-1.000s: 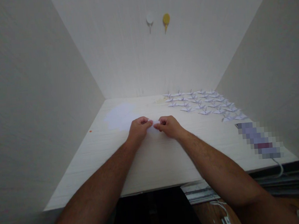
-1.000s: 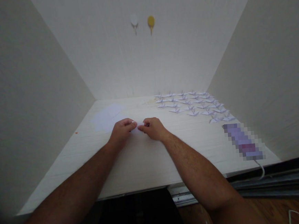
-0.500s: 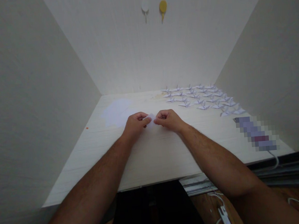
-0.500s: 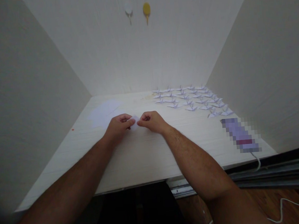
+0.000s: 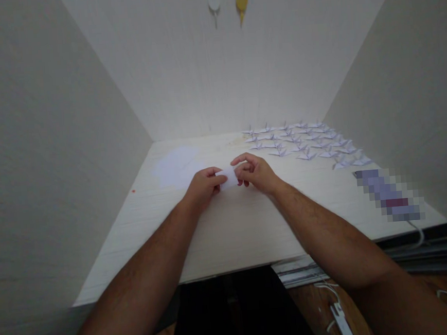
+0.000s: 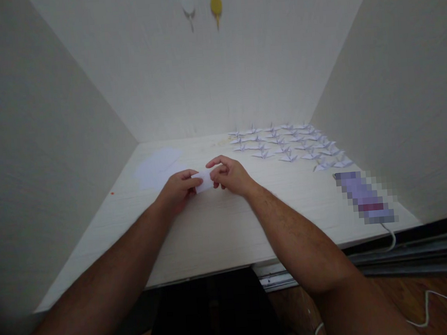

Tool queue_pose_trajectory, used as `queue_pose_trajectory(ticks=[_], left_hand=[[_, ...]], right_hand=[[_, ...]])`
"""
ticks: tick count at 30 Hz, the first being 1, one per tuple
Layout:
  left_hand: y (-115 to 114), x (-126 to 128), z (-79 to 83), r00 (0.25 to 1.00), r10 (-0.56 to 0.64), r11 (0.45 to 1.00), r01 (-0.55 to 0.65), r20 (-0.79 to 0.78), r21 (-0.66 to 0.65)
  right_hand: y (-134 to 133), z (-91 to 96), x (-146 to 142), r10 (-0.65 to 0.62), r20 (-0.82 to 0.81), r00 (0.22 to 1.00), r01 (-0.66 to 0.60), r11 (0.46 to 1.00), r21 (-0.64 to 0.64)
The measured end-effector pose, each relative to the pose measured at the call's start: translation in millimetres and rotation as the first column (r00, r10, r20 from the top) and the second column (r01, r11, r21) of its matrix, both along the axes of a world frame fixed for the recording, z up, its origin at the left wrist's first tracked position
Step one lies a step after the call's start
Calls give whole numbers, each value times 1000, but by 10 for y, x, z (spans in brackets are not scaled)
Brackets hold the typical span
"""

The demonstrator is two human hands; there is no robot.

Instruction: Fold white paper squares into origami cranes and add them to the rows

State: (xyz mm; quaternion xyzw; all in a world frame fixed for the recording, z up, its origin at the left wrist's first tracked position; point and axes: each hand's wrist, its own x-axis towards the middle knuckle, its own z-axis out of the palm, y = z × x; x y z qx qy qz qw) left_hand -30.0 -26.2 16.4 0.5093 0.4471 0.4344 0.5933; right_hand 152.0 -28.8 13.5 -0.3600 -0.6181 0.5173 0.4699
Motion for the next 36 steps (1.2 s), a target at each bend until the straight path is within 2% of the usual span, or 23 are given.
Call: queue_pose_trajectory(ticks=[3,6,15,27,36], left_hand=[[16,-11,5,998,15,999,-12,67,-46],[15,-11,9,996,35,997,-29,84,-77],[12,-19,-30,1000,-3,1000,3,-2,27],[-66,37,-9,982,-92,994,100,-164,44],[-53,29,-4,979,-116,992,123,-168,29]], right_hand=[[8,-9,27,105,-11,994,-105,994,0],[7,-16,46,142,35,989,-141,990,-27],[-1,-6,43,73,75,995,-71,997,-24],[-8,-36,12,8,194,981,-8,1000,-1],[-19,-15,-2,-45,232,972,28,997,73]])
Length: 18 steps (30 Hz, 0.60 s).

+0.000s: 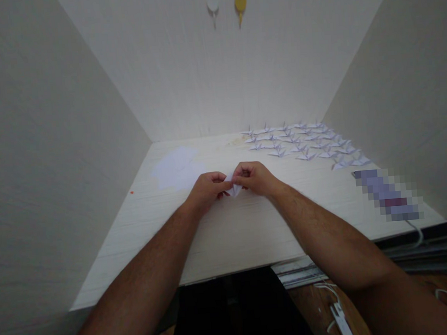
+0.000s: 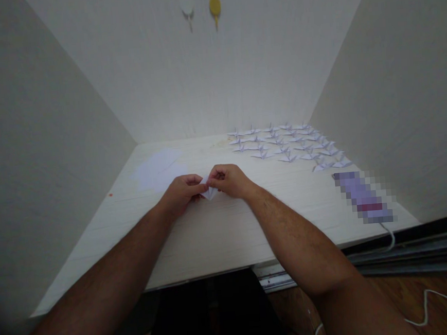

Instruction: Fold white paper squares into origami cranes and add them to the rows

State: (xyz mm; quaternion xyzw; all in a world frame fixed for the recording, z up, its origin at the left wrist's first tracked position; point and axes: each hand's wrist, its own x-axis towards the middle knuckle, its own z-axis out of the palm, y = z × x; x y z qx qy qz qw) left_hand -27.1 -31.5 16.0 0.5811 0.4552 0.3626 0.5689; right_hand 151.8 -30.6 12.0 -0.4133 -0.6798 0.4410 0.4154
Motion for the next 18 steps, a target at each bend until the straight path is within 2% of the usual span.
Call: queue_pose_trajectory(ticks=[8,18], left_hand=[[-12,4,0,1000,-13,1000,13,-6,3],[-47,63,33,999,-15,1000,14,32,28]], right_hand=[[-16,5,-21,-43,-23,999,42,999,-28],[13,-49,-76,-71,-131,989,64,996,-57]])
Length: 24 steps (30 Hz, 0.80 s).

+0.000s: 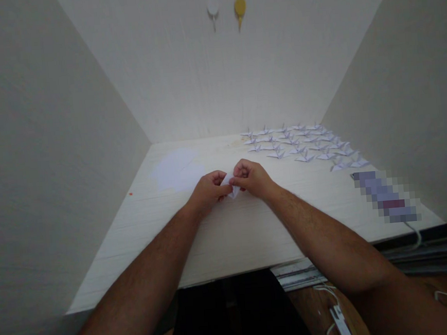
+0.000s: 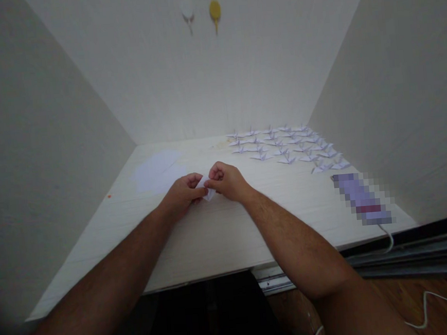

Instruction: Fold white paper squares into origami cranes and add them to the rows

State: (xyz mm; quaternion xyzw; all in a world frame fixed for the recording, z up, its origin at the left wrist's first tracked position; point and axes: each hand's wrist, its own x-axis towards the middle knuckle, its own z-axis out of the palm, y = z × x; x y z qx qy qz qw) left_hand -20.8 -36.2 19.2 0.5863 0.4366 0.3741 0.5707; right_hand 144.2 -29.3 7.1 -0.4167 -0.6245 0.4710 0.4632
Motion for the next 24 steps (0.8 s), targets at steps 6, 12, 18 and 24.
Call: queue_pose_trajectory(ticks=[6,12,18,24], left_hand=[[21,36,-10,966,222,975,-222,134,-12],[18,67,0,933,294,956,-290,208,-48],[37,51,-32,957,246,968,-250,156,8],[48,29,-50,949,254,966,-257,187,-4]], right_hand=[[-35,19,-44,2,-88,996,-2,1000,-2],[-42,-7,-68,-21,-68,997,26,997,75],[-38,-15,-48,-67,27,997,64,993,102],[-33,12,-50,-83,-47,995,85,995,56]])
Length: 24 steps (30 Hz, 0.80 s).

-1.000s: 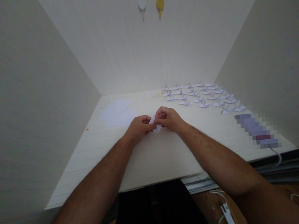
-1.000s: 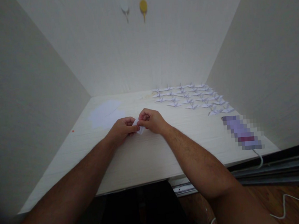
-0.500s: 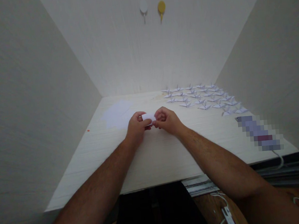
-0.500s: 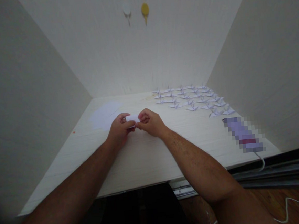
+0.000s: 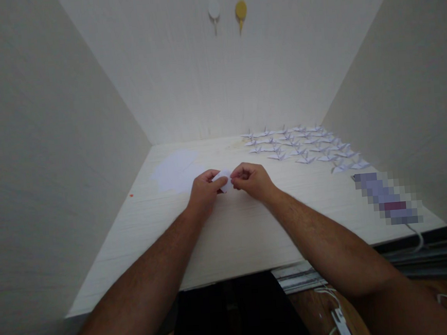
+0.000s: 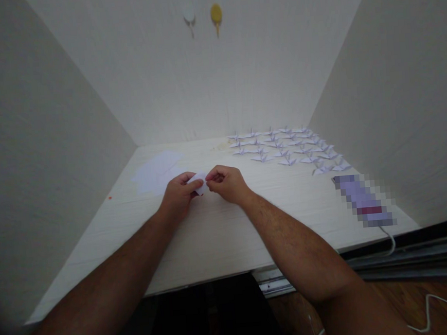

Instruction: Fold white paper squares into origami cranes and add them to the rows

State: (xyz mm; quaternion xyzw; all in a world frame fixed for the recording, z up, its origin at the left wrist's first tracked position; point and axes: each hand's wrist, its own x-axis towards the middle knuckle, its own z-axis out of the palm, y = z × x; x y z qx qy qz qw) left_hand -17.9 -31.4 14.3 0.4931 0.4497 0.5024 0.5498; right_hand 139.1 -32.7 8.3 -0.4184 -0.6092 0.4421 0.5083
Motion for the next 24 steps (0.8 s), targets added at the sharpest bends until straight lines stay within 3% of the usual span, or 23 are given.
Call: queue_pose_trajectory(ticks=[8,24], left_hand=[[11,-16,-41,1000,-9,1000,9,14,3],[18,-30,-49,995,3,999,1,-98,49]], right_hand=[[38,22,1,-15,-108,994,9,998,-58],[25,47,35,-20,-128,992,9,996,-84]])
